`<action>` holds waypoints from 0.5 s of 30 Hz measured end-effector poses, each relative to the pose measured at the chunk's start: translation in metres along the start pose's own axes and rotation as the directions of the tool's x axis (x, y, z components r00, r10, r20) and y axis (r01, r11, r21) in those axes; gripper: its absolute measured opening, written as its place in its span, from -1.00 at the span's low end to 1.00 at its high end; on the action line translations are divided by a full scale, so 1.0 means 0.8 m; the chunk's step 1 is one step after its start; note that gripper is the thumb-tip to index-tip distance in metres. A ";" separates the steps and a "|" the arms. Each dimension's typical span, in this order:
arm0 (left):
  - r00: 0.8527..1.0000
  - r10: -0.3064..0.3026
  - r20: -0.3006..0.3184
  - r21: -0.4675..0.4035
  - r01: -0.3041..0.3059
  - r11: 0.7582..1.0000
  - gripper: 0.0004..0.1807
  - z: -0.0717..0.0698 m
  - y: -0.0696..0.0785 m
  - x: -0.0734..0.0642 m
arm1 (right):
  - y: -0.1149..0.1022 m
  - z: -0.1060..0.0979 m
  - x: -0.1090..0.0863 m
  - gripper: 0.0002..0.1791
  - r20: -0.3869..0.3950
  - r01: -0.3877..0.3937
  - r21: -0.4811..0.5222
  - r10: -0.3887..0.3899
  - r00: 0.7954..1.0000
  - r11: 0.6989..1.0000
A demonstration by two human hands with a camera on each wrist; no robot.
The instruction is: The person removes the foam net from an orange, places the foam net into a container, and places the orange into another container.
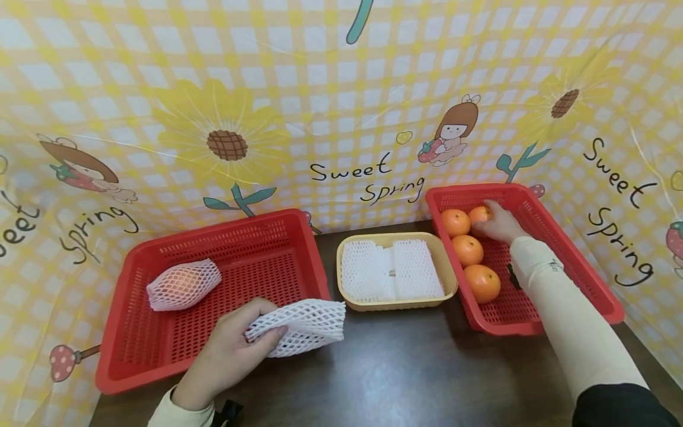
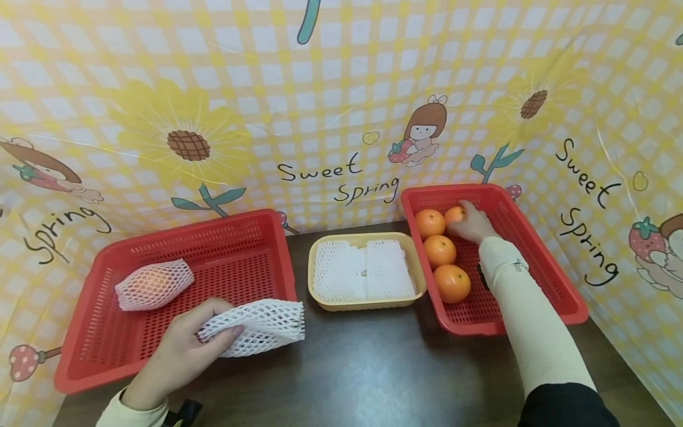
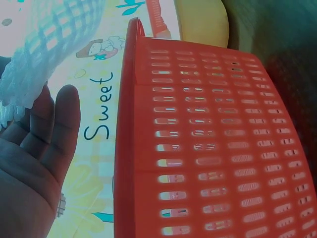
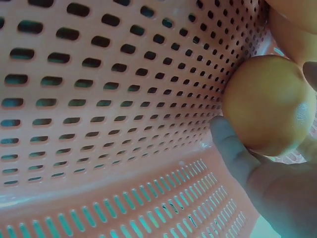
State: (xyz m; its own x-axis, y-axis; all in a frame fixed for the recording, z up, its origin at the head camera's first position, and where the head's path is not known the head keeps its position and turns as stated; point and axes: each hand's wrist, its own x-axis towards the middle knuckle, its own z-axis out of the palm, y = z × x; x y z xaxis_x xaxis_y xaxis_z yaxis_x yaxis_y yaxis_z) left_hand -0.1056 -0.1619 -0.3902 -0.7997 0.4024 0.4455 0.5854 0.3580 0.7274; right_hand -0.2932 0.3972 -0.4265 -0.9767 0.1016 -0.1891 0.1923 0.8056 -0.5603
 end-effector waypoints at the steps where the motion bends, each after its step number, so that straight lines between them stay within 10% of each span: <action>1: 1.000 0.001 0.001 0.001 -0.001 1.000 -0.63 0.000 0.000 0.000 | 0.000 -0.001 -0.001 -0.03 0.000 0.003 0.003 -0.003 1.000 1.000; 15: 1.000 0.015 -0.001 0.012 -0.015 1.000 -0.63 0.001 0.008 -0.001 | -0.023 -0.027 -0.030 -0.17 -0.049 0.020 0.074 -0.016 0.999 0.997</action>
State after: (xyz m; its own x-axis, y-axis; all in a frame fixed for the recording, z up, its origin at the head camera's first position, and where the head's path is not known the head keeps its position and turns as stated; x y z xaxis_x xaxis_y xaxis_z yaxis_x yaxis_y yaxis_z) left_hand -0.1010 -0.1593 -0.3867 -0.7909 0.4068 0.4571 0.5990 0.3619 0.7143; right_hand -0.2758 0.3922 -0.3942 -0.9832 0.1170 -0.1401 0.1793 0.7618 -0.6225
